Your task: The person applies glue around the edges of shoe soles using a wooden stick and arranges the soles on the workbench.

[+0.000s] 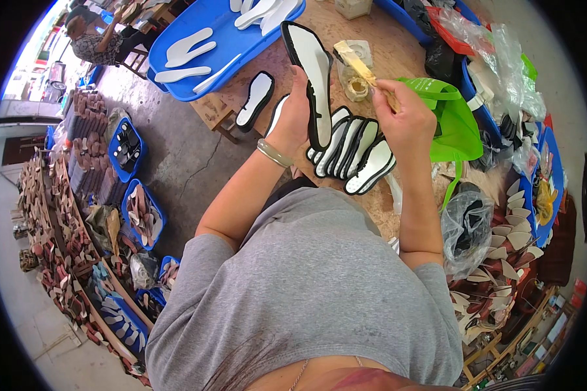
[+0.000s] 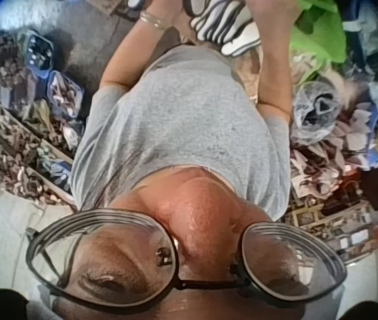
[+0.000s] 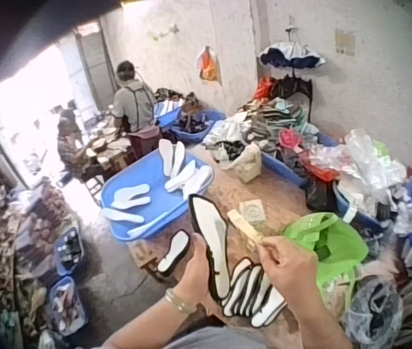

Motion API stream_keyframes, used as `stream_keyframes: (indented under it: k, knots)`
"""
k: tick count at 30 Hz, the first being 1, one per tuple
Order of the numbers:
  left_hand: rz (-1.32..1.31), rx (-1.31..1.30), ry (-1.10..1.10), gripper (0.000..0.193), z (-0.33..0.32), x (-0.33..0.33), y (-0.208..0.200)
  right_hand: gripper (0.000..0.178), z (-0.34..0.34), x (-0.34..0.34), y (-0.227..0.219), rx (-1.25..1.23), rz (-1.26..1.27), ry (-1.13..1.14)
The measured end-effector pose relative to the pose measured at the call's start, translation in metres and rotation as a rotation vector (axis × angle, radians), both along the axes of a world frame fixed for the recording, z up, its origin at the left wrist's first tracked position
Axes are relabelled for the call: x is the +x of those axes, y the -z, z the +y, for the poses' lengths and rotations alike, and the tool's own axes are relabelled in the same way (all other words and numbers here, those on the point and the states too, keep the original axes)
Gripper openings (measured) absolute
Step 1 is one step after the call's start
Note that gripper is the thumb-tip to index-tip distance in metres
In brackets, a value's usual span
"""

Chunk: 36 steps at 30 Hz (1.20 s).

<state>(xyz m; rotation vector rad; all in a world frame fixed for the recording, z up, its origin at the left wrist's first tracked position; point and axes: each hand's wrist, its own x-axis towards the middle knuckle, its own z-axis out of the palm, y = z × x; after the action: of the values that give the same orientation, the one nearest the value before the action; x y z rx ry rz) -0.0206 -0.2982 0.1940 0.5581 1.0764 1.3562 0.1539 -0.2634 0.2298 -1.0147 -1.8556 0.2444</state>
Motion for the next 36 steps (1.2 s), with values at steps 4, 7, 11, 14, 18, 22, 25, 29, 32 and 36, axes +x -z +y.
stream_keyframes:
  k: [4, 7, 11, 14, 18, 22, 25, 29, 32, 36]
  knots:
    - [-0.010, 0.049, 0.010, 0.073, -0.001, 0.001, -0.003, 0.010, 0.003, -0.002, 0.006, 0.051, -0.087, -0.017]
    - [-0.006, 0.031, -0.006, 0.072, -0.002, 0.004, -0.007, 0.011, 0.004, -0.004, 0.012, 0.083, -0.145, -0.012]
    - [0.000, 0.016, -0.016, 0.071, -0.003, 0.005, -0.004, 0.012, 0.006, -0.008, 0.017, 0.102, -0.160, -0.007]
    - [0.010, -0.036, -0.025, 0.071, -0.004, 0.007, -0.007, 0.013, 0.007, -0.008, 0.021, 0.120, -0.199, -0.005]
    - [0.001, -0.008, -0.038, 0.070, -0.003, 0.008, -0.010, 0.013, 0.006, -0.009, 0.019, 0.133, -0.227, -0.012]
    - [0.020, 0.016, -0.037, 0.071, -0.002, 0.006, -0.007, 0.013, 0.002, -0.007, 0.014, 0.107, -0.259, -0.030]
    - [0.091, 0.073, -0.077, 0.074, 0.002, 0.007, -0.004, 0.011, -0.006, -0.006, 0.005, 0.045, -0.261, -0.044]
    - [0.288, 0.082, -0.071, 0.078, 0.004, -0.009, 0.012, 0.009, -0.018, 0.004, -0.013, 0.021, -0.168, -0.097]
    - [0.117, 0.074, -0.017, 0.080, 0.003, -0.024, 0.020, 0.011, -0.027, 0.022, -0.035, -0.046, -0.057, -0.052]
    - [-0.077, 0.288, 0.034, 0.082, 0.002, -0.031, 0.017, 0.012, -0.032, 0.051, -0.058, -0.283, 0.288, -0.005]
